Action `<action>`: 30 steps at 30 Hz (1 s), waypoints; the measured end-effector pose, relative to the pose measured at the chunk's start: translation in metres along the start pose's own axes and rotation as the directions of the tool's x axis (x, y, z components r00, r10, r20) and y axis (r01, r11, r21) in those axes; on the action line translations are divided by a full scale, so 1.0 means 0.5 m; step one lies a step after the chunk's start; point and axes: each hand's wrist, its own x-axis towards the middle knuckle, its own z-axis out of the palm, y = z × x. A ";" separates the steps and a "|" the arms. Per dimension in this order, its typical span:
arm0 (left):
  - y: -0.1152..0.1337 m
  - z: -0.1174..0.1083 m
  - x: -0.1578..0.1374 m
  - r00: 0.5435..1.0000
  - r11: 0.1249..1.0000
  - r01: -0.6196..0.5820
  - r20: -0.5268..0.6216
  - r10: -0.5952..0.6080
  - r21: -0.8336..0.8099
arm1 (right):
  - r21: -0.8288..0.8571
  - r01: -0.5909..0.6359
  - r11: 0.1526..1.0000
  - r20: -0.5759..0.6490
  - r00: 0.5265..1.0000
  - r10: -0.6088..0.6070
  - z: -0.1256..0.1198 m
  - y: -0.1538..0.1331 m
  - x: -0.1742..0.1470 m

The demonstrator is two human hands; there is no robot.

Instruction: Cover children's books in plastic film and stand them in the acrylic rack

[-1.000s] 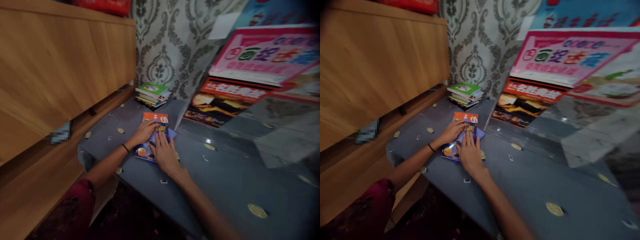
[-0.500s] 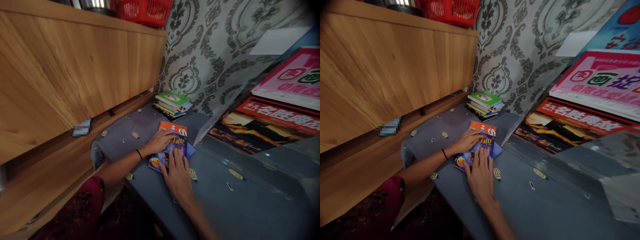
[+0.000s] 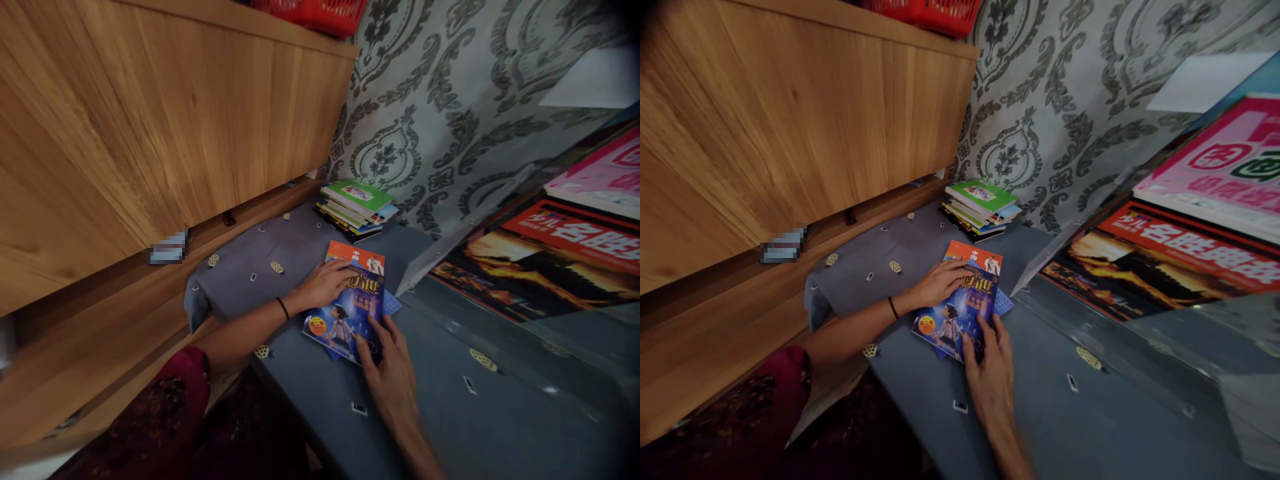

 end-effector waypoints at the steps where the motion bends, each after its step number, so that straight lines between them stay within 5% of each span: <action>1: 0.002 -0.002 -0.001 1.000 1.000 0.002 0.002 -0.002 -0.001 | 0.006 -0.001 1.000 -0.005 1.000 0.001 -0.003 -0.003 0.002; 8: 0.010 -0.007 -0.004 0.999 0.999 0.032 0.026 -0.033 0.026 | 0.116 -0.132 0.984 -0.010 0.991 0.134 -0.023 0.001 0.006; 23: 0.025 -0.020 -0.010 0.999 0.997 -0.006 0.041 0.003 0.079 | 0.455 -0.459 0.763 0.105 0.879 0.466 -0.041 0.001 0.016; 30: 0.043 -0.047 -0.019 0.999 0.991 -0.038 0.041 0.033 0.131 | 0.575 -0.477 0.665 0.174 0.865 0.470 -0.038 -0.018 0.012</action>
